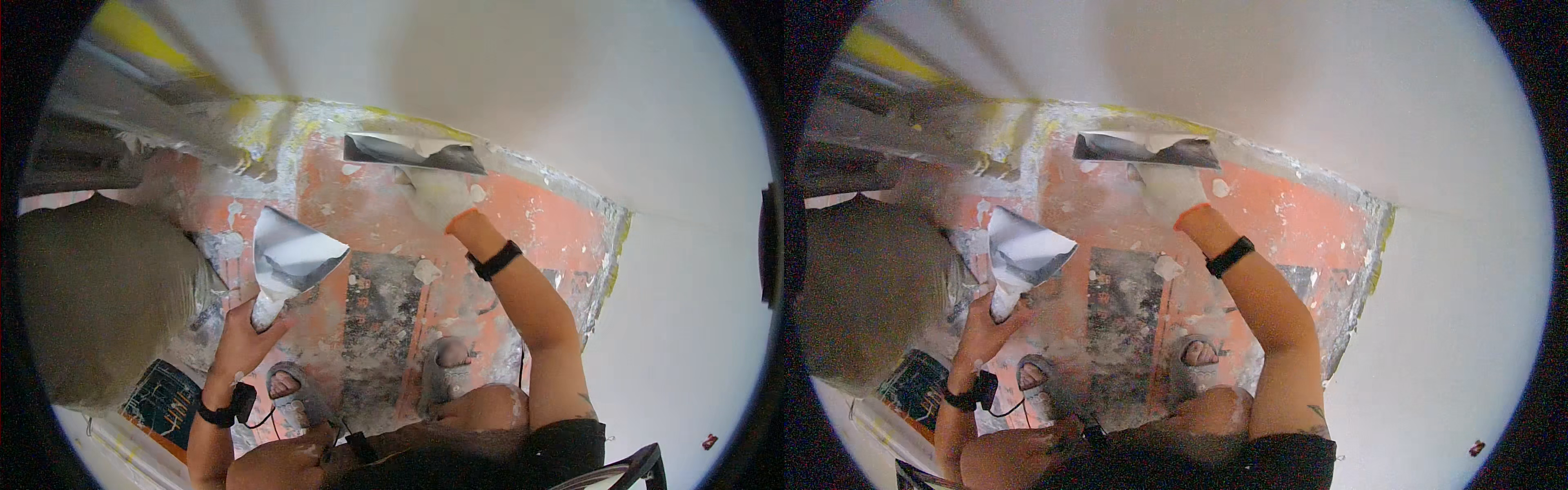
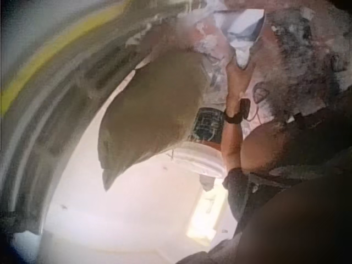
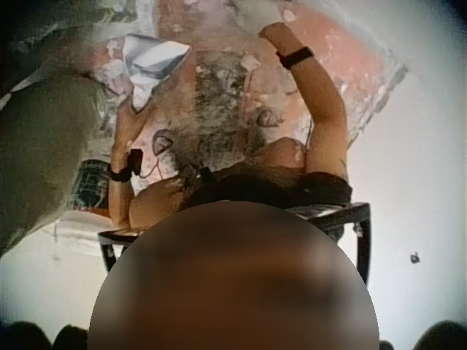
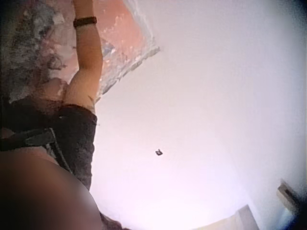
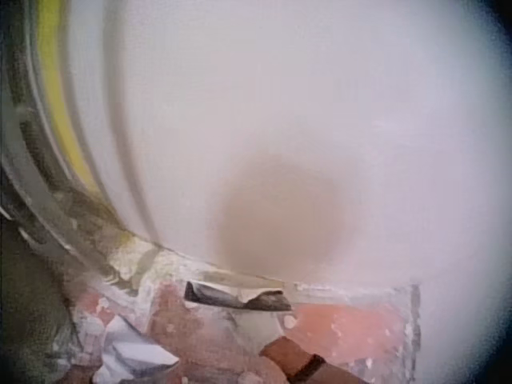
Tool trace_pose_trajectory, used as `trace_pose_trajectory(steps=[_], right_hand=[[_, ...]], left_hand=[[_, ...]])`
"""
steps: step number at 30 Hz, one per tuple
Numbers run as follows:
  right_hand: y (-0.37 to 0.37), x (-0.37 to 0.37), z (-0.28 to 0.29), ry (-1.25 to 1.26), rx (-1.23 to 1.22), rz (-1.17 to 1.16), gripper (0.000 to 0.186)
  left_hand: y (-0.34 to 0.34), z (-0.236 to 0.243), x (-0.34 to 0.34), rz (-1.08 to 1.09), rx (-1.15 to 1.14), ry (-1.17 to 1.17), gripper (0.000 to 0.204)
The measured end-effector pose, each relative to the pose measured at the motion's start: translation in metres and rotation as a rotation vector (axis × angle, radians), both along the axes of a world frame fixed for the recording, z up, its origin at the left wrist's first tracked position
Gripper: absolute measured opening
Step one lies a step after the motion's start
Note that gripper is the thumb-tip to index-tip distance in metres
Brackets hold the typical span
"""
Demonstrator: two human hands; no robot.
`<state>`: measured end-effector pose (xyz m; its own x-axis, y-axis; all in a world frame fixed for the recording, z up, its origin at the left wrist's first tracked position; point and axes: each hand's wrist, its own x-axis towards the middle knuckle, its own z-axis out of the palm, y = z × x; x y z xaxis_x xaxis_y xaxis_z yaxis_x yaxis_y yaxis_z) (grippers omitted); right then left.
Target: Applying plaster or putty to a wall and corner using a putty knife and trowel.
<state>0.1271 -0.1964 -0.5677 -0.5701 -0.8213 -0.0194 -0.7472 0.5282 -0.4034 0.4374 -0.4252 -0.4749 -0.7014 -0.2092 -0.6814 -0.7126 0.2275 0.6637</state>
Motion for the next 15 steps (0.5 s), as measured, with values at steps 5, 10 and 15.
trace_pose_trajectory(steps=[5,10,15], right_hand=[[-0.018,-0.023,-0.008,-0.119,0.092,-0.070,0.024],[-0.024,-0.039,-0.002,-0.097,0.084,-0.066,0.021],[-0.026,-0.035,0.108,-0.249,0.028,-0.057,0.019]], left_hand=[[0.006,0.007,0.007,-0.013,-0.039,0.035,0.044],[0.005,0.000,0.016,0.022,-0.098,0.072,0.039],[0.006,0.006,0.012,0.004,-0.101,0.063,0.042]])
